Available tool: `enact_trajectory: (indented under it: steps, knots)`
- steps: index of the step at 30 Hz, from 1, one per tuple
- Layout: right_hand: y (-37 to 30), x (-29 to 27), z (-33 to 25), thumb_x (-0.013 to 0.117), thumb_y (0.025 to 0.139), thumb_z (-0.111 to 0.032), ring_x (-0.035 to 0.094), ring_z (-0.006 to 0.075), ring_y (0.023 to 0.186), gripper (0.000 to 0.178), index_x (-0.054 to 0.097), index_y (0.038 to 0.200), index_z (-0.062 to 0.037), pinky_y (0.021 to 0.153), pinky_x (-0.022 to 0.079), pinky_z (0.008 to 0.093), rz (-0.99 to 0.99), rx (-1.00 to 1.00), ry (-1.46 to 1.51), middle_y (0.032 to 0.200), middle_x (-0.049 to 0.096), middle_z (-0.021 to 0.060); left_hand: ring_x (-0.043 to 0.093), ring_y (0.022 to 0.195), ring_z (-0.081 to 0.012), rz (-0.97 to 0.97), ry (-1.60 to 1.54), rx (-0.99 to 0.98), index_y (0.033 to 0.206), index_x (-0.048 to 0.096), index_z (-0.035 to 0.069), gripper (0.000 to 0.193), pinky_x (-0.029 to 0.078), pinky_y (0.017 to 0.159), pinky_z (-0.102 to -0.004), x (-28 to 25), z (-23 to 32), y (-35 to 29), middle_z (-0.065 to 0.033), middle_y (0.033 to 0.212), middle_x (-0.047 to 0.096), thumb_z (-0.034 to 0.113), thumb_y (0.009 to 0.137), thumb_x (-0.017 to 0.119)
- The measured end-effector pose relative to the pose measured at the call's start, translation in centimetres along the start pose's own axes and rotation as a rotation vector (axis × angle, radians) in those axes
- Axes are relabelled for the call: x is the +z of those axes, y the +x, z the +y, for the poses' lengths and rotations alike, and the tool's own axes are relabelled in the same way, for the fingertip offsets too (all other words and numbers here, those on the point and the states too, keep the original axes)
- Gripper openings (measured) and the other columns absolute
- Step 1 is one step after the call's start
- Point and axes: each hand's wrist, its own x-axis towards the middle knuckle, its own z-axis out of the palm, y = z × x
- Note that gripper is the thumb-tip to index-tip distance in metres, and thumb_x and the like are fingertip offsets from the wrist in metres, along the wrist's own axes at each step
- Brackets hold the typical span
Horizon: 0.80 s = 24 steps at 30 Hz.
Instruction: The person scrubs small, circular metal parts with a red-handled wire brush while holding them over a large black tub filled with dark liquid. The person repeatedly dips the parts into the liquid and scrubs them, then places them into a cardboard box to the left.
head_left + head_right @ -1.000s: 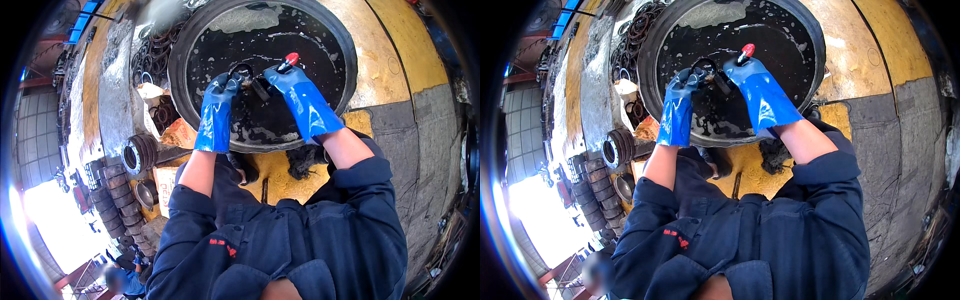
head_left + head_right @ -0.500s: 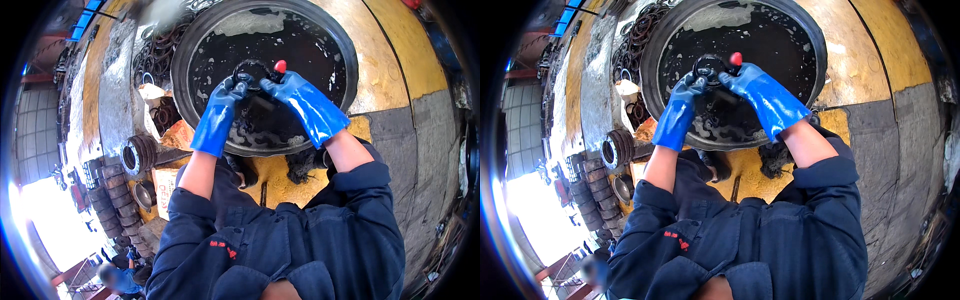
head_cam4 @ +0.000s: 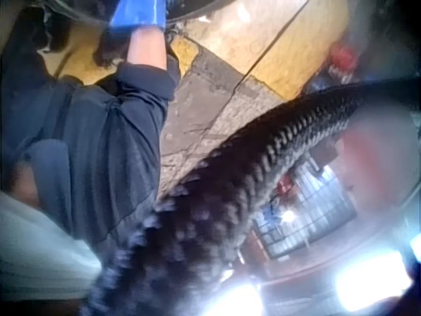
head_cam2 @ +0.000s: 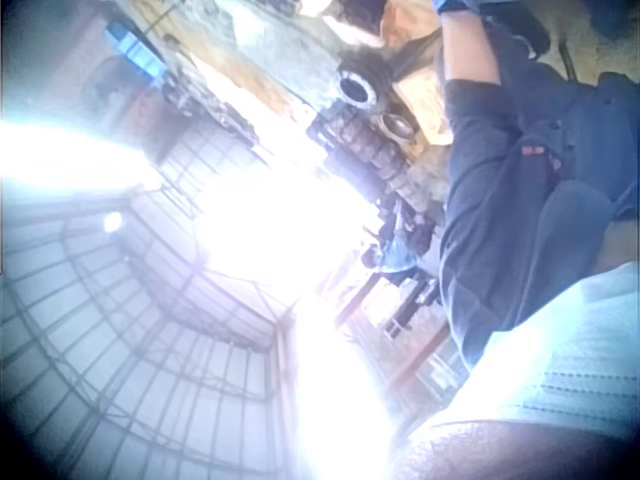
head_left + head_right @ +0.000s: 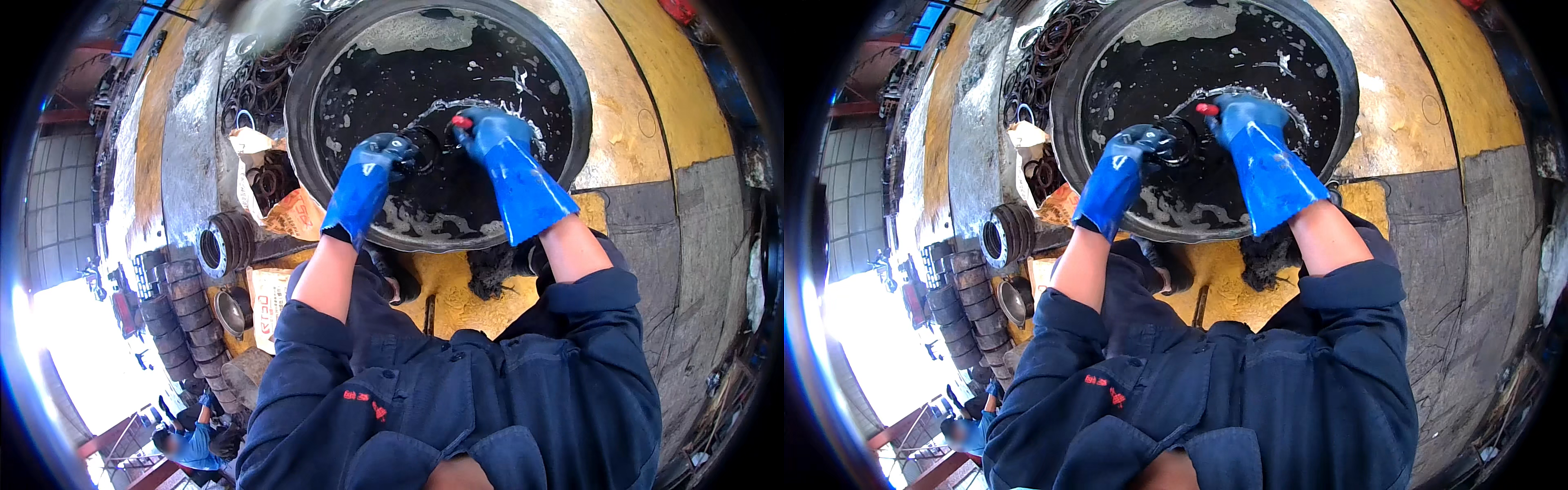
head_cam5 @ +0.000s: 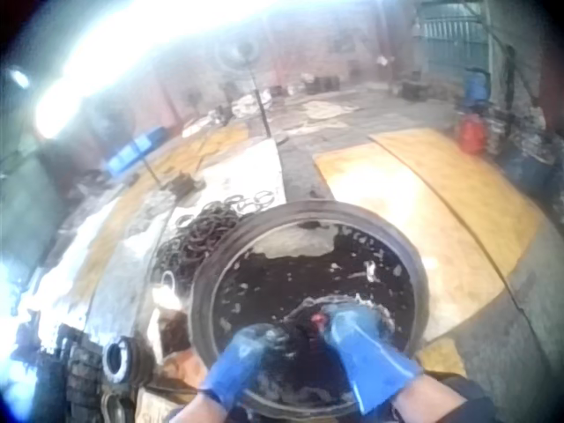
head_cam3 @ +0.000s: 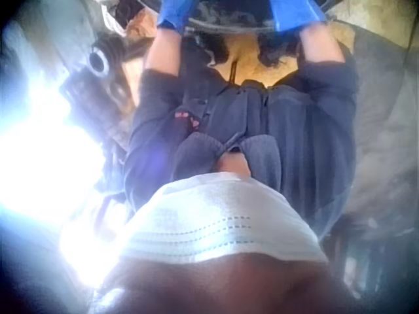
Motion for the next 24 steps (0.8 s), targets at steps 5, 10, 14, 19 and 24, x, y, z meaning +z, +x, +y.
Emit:
enact_trajectory:
  steps: [5, 10, 14, 19, 24]
  knots:
    - [0.1, 0.1, 0.1, 0.074, 0.097, -0.022, 0.075, 0.0239, 0.094, 0.023, 0.076, 0.117, -0.0105, 0.085, 0.060, 0.0353, 0.106, -0.276, 0.745, 0.105, 0.078, 0.0128, 0.071, 0.101, -0.0174, 0.048, -0.189, -0.032, 0.120, 0.070, 0.002, 0.025, 0.056, 0.088, -0.0313, -1.7, -1.0, 0.2, -0.0086, 0.113, 0.074, 0.015, 0.101, 0.059]
    - [-0.2, 0.5, -1.6, 0.077, 0.094, -0.013, 0.074, 0.0203, 0.096, 0.026, 0.077, 0.120, -0.0109, 0.088, 0.060, 0.0320, 0.388, -0.660, 0.604, 0.107, 0.078, 0.0106, 0.071, 0.102, -0.0174, -0.042, 0.071, 0.223, 0.125, 0.068, 0.001, 0.029, 0.057, 0.088, -0.0315, -2.1, -1.9, 0.2, -0.0087, 0.113, 0.074, 0.018, 0.102, 0.065]
    - [-0.4, -1.1, -0.6, 0.076, 0.097, -0.023, 0.075, 0.0168, 0.099, 0.026, 0.077, 0.120, -0.0111, 0.091, 0.059, 0.0332, 0.052, -0.134, 0.807, 0.107, 0.079, 0.0083, 0.071, 0.102, -0.0173, 0.035, 0.065, 0.245, 0.127, 0.067, 0.000, 0.030, 0.057, 0.088, -0.0302, -1.0, -1.2, -0.2, -0.0086, 0.113, 0.075, 0.019, 0.103, 0.064]
    - [-1.5, -3.9, -1.8, 0.075, 0.098, -0.025, 0.074, 0.0170, 0.098, 0.027, 0.076, 0.121, -0.0107, 0.090, 0.058, 0.0322, -0.136, 0.033, 0.812, 0.106, 0.079, 0.0090, 0.071, 0.107, -0.0191, 0.107, -0.054, 0.105, 0.125, 0.068, 0.003, 0.025, 0.057, 0.094, -0.0337, -1.4, -0.7, 0.0, -0.0096, 0.116, 0.074, 0.018, 0.107, 0.058]
    - [-0.3, -1.3, -1.3, 0.077, 0.094, -0.033, 0.076, 0.0213, 0.097, 0.030, 0.077, 0.118, -0.0158, 0.088, 0.059, 0.0337, 0.112, -0.181, 0.921, 0.107, 0.079, 0.0076, 0.072, 0.098, -0.0182, 0.102, -0.087, 0.160, 0.127, 0.068, -0.001, 0.033, 0.057, 0.086, -0.0297, -1.1, -1.0, 0.7, -0.0104, 0.111, 0.076, 0.021, 0.102, 0.067]
